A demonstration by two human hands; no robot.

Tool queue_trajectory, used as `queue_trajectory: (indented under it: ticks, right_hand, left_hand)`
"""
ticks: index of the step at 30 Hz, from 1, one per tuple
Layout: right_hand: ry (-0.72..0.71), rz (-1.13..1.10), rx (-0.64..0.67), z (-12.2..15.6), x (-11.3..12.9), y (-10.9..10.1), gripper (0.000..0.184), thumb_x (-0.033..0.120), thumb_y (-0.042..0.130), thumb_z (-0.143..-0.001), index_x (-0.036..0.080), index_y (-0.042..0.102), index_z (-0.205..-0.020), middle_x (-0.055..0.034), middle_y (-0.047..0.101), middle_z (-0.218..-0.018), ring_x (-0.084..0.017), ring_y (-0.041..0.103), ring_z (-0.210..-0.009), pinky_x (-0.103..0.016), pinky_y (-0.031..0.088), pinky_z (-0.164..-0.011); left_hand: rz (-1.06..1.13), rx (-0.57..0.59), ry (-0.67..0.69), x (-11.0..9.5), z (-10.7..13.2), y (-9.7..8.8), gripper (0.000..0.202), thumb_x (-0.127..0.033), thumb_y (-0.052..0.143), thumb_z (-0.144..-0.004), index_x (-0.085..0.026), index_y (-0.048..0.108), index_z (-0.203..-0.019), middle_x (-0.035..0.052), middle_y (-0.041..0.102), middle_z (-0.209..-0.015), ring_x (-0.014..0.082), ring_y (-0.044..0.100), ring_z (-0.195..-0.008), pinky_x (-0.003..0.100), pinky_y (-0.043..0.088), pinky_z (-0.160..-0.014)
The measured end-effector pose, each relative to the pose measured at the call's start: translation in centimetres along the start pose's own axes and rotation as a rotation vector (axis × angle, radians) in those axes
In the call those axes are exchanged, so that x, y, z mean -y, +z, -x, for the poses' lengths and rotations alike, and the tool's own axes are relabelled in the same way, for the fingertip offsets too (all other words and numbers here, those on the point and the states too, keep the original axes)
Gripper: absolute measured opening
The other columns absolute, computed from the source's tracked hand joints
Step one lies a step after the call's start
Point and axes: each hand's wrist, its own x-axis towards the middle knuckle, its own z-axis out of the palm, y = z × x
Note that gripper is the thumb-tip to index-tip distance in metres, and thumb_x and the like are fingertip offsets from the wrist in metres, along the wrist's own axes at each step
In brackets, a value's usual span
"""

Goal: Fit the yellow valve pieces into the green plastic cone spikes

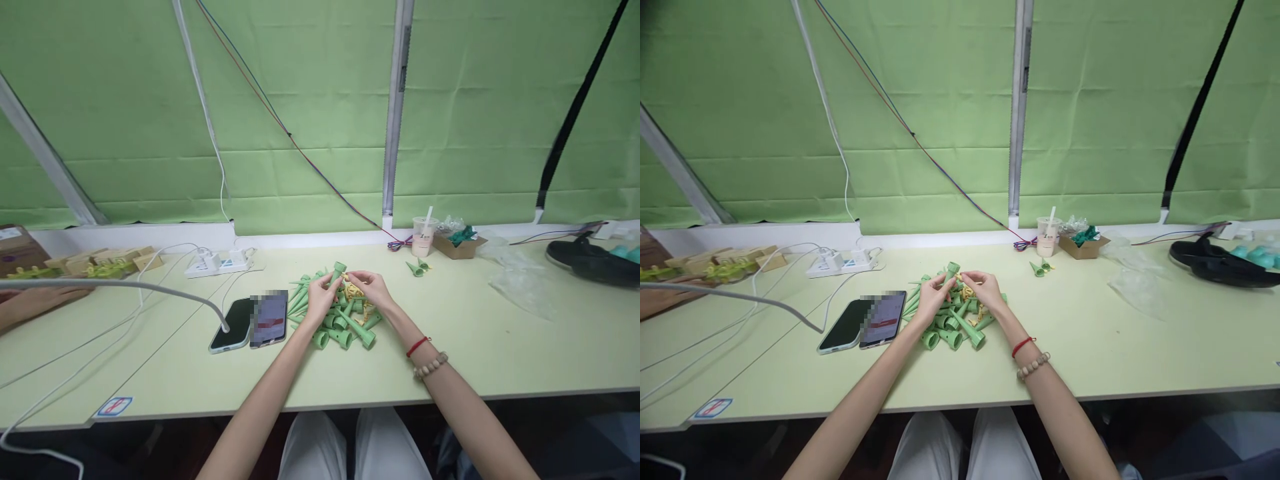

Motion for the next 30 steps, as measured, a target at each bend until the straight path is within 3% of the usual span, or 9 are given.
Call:
queue_trajectory:
  ticks: [3,18,30]
  right_hand:
    - [-0.006,0.007,-0.001,0.03,0.04,-0.06,0.039,0.04,0.067,-0.062,0.016,0.066,-0.092,-0.0103,0.065,-0.101,-0.02,0.06,-0.087,-0.032,0.049,-0.072]
    - [0.109,-0.155,0.032,0.17,0.42,0.08,0.038,0.04,0.069,-0.06,0.015,0.067,-0.088,-0.0098,0.068,-0.092,-0.021,0.063,-0.087,-0.037,0.048,-0.082]
    - [0.059,-0.102,0.038,0.03,-0.02,0.03,0.037,0.041,0.068,-0.059,0.015,0.067,-0.086,-0.0101,0.068,-0.093,-0.021,0.062,-0.086,-0.035,0.049,-0.078]
  left_hand:
    - [-0.001,-0.001,-0.003,0.0,0.02,0.02,0.037,-0.038,0.061,-0.066,-0.012,0.067,-0.093,0.0022,0.061,-0.066,0.0045,0.041,-0.036,0.018,0.034,-0.037]
    - [0.005,0.007,0.01,0.0,0.0,-0.04,0.036,-0.038,0.062,-0.066,-0.013,0.068,-0.091,0.0023,0.063,-0.066,0.0048,0.042,-0.036,0.018,0.034,-0.037]
    - [0.003,0.013,0.006,0.18,-0.05,-0.02,0.036,-0.038,0.062,-0.065,-0.013,0.067,-0.091,0.0018,0.063,-0.066,0.0047,0.042,-0.037,0.018,0.035,-0.038]
